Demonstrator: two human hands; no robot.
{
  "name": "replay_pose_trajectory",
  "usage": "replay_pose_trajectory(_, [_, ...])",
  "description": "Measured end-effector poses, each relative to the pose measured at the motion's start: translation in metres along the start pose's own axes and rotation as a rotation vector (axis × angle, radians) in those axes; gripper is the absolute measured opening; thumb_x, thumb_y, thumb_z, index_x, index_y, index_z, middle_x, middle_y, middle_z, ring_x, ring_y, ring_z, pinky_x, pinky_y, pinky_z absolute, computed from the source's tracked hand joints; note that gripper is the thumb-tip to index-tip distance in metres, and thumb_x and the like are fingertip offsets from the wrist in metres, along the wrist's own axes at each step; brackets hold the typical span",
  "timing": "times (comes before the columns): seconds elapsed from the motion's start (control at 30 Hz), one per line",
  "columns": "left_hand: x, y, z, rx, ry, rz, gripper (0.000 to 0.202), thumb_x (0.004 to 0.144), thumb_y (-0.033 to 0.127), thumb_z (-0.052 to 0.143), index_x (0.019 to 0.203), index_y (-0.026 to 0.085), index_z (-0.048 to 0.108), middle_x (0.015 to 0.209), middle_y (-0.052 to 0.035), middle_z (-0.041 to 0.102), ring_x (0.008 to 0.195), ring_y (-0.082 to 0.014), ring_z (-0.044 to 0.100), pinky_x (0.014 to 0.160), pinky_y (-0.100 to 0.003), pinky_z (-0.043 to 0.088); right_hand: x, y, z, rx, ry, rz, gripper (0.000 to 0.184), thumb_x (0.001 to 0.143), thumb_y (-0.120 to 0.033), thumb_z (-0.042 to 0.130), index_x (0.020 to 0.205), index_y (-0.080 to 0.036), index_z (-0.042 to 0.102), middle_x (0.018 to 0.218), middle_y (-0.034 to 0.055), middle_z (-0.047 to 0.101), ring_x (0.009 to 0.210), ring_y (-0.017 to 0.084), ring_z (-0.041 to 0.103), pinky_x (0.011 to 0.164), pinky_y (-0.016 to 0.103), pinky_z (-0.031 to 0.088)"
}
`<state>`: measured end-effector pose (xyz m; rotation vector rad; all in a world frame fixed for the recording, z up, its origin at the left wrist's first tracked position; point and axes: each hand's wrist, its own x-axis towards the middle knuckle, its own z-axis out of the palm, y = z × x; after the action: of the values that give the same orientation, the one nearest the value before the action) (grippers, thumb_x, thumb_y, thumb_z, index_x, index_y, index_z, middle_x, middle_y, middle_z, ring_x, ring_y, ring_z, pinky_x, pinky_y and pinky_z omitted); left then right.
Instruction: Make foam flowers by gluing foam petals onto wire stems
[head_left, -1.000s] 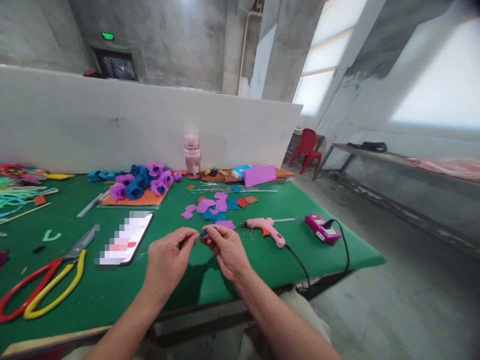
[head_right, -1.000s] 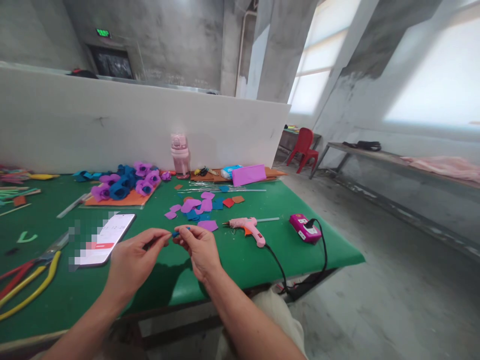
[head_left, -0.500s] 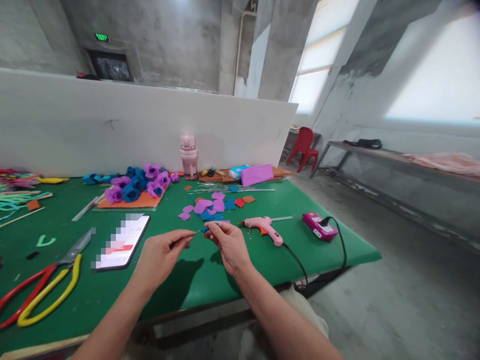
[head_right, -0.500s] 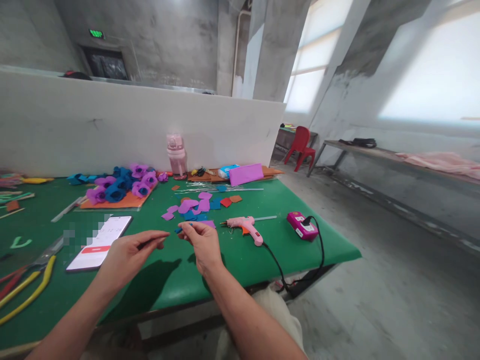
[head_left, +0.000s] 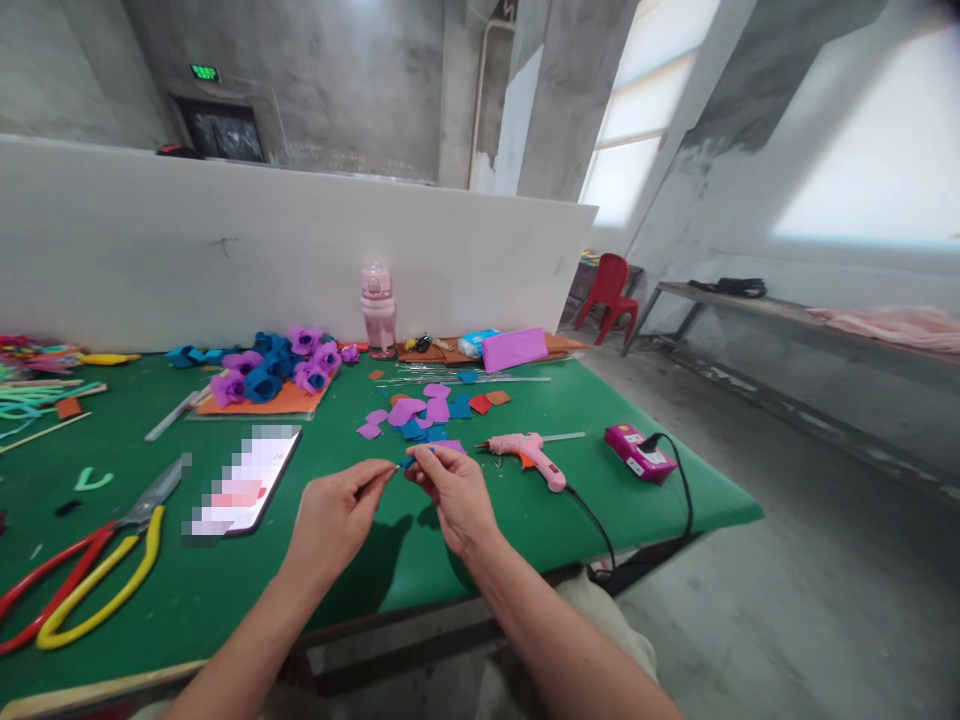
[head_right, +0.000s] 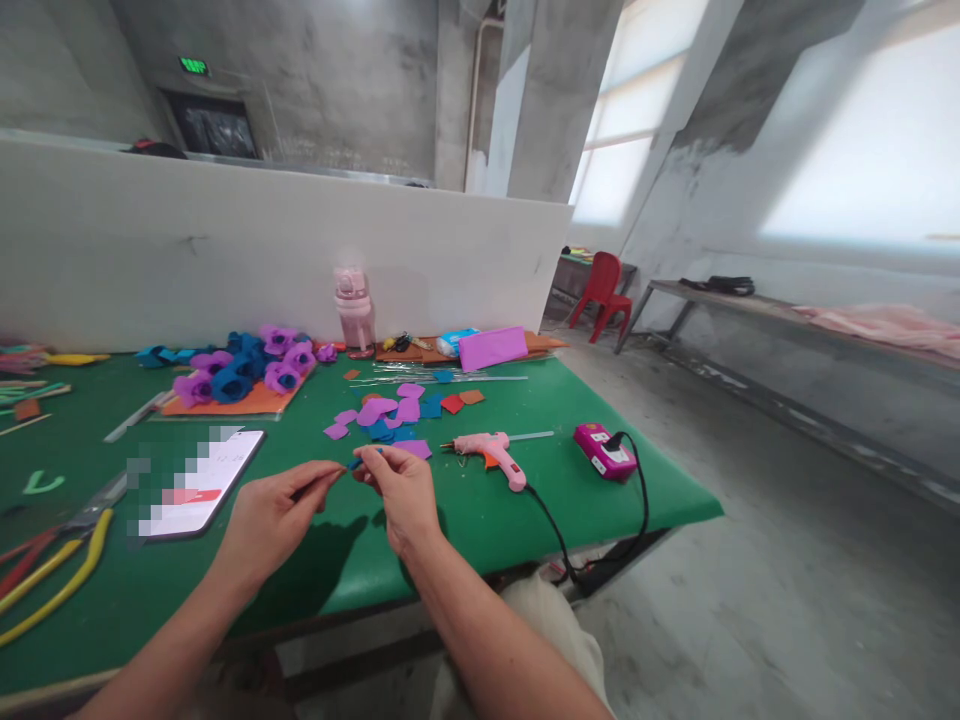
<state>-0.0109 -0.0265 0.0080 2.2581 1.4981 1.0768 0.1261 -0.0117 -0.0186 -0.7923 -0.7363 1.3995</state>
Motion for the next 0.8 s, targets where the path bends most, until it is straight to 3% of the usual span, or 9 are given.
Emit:
replay_pose_trajectory(0.2, [-0.0005,0.0030,0.0041,-0.048,0.062,-0.042,0.025,0.080,0.034,0.047,0.082,0.022,0.069,0.059,0.0022,0.067,0.047,-0.0118,0.057,0.047,-0.021,0.044,-0.0001,0.0014,0.0003,0.010,0.010,-0.010,0.018,0.061,-0.033,0.071,0.069,-0.017,0.070,0.058,-0.0015,0.058,0.055,0.008,0.051,0.057,0.021,0.042])
replay_pose_trajectory(0.53, [0.0014,0.0086,0.0077,-0.156,0.012,-0.121,0.026,0.079,0.035,0.049,0.085,0.020,0.070,0.054,0.0029,0.063,0.046,-0.0113,0.054,0.045,-0.020,0.041,-0.0009,0.0013,0.0036,0.068,0.085,-0.061,0.017,0.060,-0.032,0.072,0.069,-0.018,0.071,0.061,-0.0020,0.061,0.056,0.007,0.051,0.062,0.022,0.043])
replay_pose_trajectory(0.8, [-0.0001,0.0053,0.0093,-0.173,0.013,-0.135,0.028,0.079,0.035,0.049,0.088,0.020,0.070,0.055,0.0029,0.063,0.046,-0.0102,0.052,0.046,-0.019,0.040,-0.0022,-0.0010,0.0038,0.083,0.039,-0.059,0.015,0.061,-0.030,0.072,0.069,-0.017,0.071,0.058,-0.0030,0.060,0.055,0.006,0.050,0.060,0.019,0.043])
